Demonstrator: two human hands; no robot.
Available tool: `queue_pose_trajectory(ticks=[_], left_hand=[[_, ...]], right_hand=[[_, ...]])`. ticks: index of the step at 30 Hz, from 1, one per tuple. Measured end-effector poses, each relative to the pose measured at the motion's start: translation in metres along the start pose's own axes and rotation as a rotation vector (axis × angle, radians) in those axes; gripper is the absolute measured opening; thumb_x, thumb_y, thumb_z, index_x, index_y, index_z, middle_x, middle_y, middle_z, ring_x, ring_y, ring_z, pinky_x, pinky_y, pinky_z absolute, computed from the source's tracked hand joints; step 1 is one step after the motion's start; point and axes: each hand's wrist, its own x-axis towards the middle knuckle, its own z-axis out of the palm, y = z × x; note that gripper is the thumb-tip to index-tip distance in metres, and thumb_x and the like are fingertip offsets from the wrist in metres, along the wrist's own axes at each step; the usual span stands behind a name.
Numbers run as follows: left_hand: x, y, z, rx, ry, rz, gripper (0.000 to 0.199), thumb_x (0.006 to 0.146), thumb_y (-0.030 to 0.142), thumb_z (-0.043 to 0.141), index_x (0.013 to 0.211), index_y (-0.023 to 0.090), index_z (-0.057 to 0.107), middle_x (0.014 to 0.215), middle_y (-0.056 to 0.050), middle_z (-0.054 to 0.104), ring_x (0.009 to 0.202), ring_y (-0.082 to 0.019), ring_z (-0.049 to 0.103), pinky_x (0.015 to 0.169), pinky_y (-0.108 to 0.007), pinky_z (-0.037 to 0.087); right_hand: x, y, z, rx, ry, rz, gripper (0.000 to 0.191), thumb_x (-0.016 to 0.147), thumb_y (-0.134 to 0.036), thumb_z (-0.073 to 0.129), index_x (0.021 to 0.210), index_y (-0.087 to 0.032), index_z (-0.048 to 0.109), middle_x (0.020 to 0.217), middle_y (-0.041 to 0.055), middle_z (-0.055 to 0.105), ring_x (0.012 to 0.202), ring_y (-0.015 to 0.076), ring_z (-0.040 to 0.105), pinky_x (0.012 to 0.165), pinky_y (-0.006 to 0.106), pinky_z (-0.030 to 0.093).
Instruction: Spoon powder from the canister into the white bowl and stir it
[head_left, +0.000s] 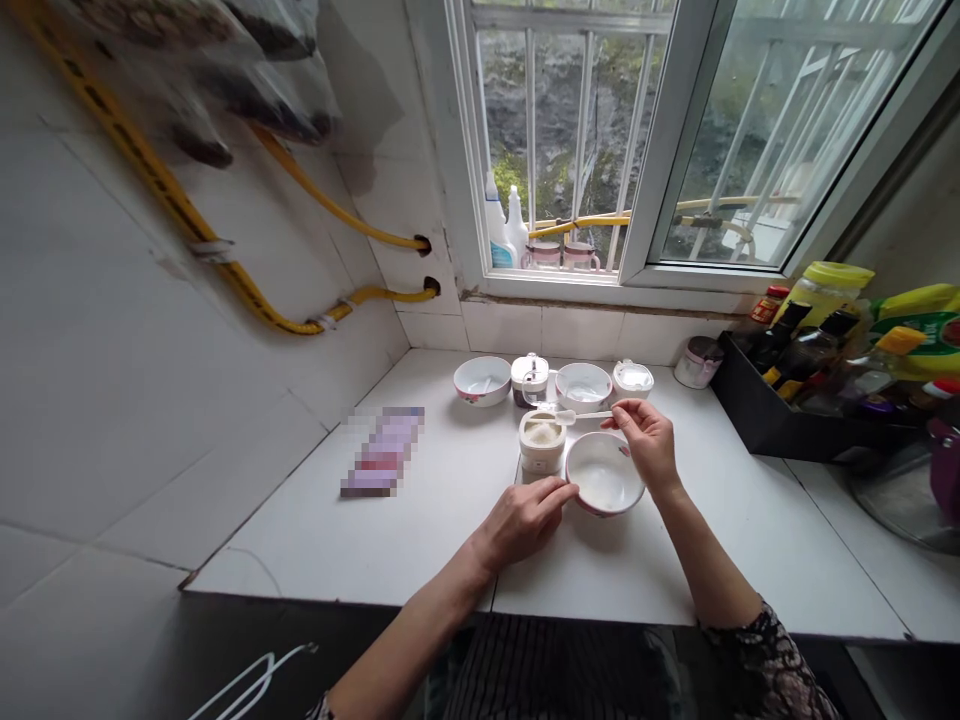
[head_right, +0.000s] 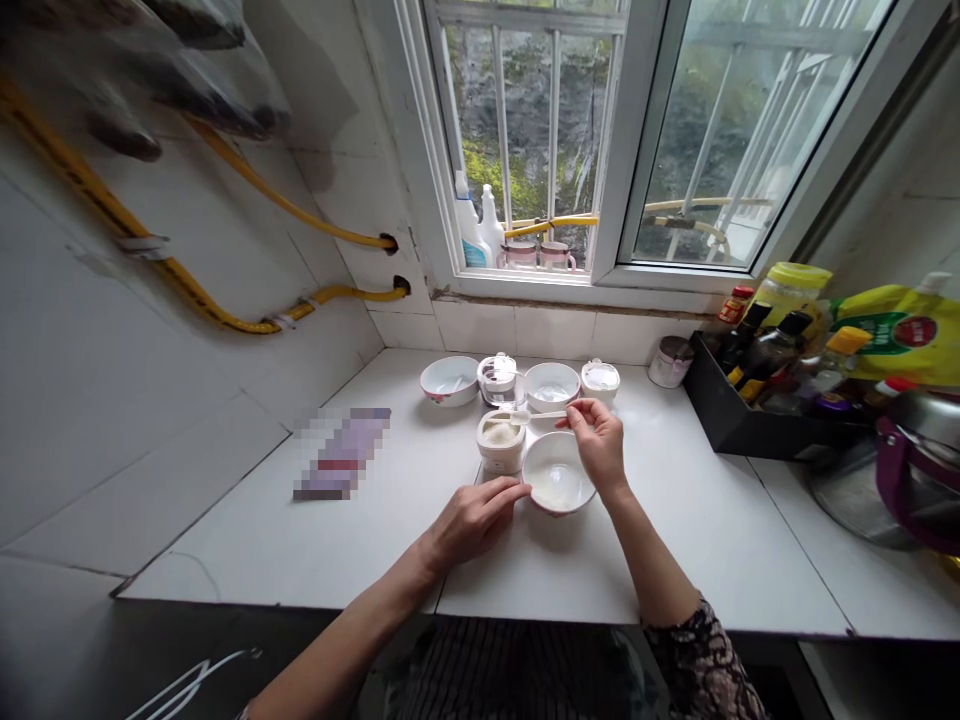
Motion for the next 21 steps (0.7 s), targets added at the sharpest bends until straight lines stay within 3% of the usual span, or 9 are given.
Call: queue_pose_trajectory(ticks=[3, 6, 11, 15, 21], left_hand=[[-0.001, 0.000, 0.000, 0.004, -0.006, -0.010, 0.034, 0.090, 0.006, 0.038, 0.118, 0.014, 0.057, 0.099, -0.011, 0.068, 0.084, -0.016, 0.068, 0.064, -0.023, 0.058], [-0.002, 0.001, -0.001, 0.001, -0.017, -0.010, 0.035, 0.090, 0.006, 0.038, 0.120, 0.014, 0.056, 0.101, -0.011, 0.069, 0.086, -0.017, 0.069, 0.067, -0.024, 0.058], [-0.001, 0.001, -0.003, -0.007, -0.015, 0.000, 0.034, 0.091, 0.006, 0.038, 0.120, 0.013, 0.055, 0.101, -0.011, 0.069, 0.088, -0.017, 0.069, 0.068, -0.024, 0.059], [-0.001, 0.001, -0.002, -0.009, -0.007, -0.006, 0.036, 0.092, 0.006, 0.038, 0.122, 0.014, 0.055, 0.101, -0.011, 0.069, 0.088, -0.016, 0.069, 0.070, -0.024, 0.059], [0.000, 0.001, -0.003, -0.013, -0.020, -0.006, 0.039, 0.092, 0.006, 0.038, 0.126, 0.015, 0.054, 0.101, -0.011, 0.069, 0.089, -0.017, 0.069, 0.071, -0.025, 0.059]], right_hand=[[0.009, 0.005, -0.020, -0.032, -0.058, 0.043, 0.029, 0.077, -0.048, 0.062, 0.081, -0.020, 0.058, 0.065, 0.0041, 0.068, 0.068, 0.0208, 0.066, 0.068, 0.033, 0.050], [0.011, 0.005, -0.036, -0.193, -0.164, 0.009, 0.021, 0.078, -0.040, 0.059, 0.076, -0.019, 0.059, 0.063, 0.0022, 0.067, 0.067, 0.0189, 0.064, 0.070, 0.032, 0.048], [0.002, -0.001, -0.034, -0.473, -0.346, -0.054, 0.012, 0.080, -0.025, 0.050, 0.073, -0.021, 0.059, 0.061, -0.0007, 0.064, 0.062, 0.0158, 0.058, 0.064, 0.029, 0.042], [-0.002, 0.000, -0.025, -0.401, -0.432, -0.020, 0.013, 0.080, -0.028, 0.050, 0.074, -0.021, 0.059, 0.062, -0.0003, 0.065, 0.061, 0.0150, 0.057, 0.061, 0.027, 0.041], [0.006, 0.004, -0.033, -0.233, -0.359, 0.103, 0.016, 0.075, -0.034, 0.056, 0.073, -0.019, 0.060, 0.061, 0.0010, 0.066, 0.063, 0.0157, 0.059, 0.065, 0.029, 0.045]])
